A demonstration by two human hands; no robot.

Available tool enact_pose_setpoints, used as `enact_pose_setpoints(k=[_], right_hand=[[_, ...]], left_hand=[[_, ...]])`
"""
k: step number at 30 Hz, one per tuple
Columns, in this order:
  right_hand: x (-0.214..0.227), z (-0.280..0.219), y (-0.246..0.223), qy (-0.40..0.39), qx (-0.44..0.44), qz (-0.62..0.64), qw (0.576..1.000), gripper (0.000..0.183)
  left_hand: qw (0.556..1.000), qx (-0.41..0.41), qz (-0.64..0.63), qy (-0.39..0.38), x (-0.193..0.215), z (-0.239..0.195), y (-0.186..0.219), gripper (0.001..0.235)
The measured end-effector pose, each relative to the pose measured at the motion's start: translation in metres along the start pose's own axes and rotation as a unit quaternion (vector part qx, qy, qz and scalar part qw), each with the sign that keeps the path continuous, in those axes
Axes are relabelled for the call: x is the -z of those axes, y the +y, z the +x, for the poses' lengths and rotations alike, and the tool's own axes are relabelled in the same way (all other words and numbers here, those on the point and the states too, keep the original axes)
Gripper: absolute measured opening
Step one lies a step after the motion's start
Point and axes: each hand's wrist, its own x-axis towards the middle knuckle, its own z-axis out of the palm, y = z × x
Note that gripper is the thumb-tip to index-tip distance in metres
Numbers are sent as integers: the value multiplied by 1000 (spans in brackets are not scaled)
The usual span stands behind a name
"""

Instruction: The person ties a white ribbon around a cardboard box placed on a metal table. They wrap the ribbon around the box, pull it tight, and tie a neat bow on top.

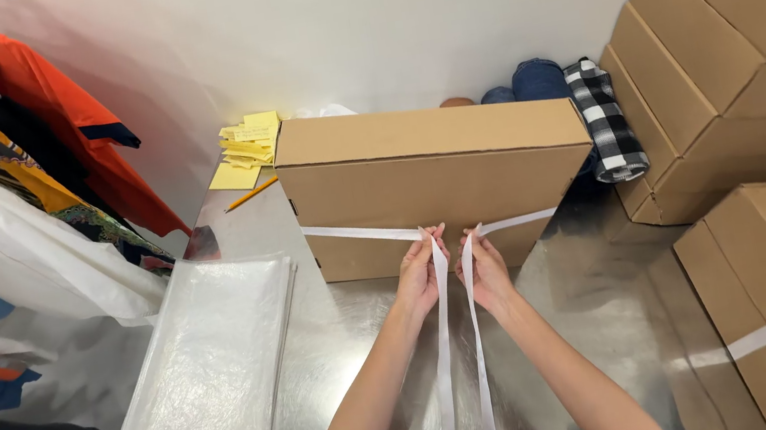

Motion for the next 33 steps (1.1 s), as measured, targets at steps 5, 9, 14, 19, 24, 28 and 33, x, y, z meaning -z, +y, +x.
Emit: enact_pose_setpoints(k=[5,9,14,19,24,28,33], right_hand=[[-10,-1,-8,4,-3,-6,1000,19],[-36,-11,-25,10,12,-44,999,21],[-32,-10,-2,2,13,-54,998,22],[-44,-13,6,-27,14,-31,999,20],[-53,-14,-2,-14,22,-72,997,19],[-54,-15,0,-33,10,-89,995,18],[-67,-37,-20,-18,-21,-173,984,26]], left_hand=[[1000,8,20,5,-4,-4,8,23],[998,17,59,15,-12,-11,17,21],[996,28,81,19,-7,-14,20,25],[992,21,119,28,1,-12,16,28],[979,-6,196,62,-27,-29,28,34],[968,-5,242,70,-46,-47,43,35],[950,83,301,19,-51,-43,63,44]])
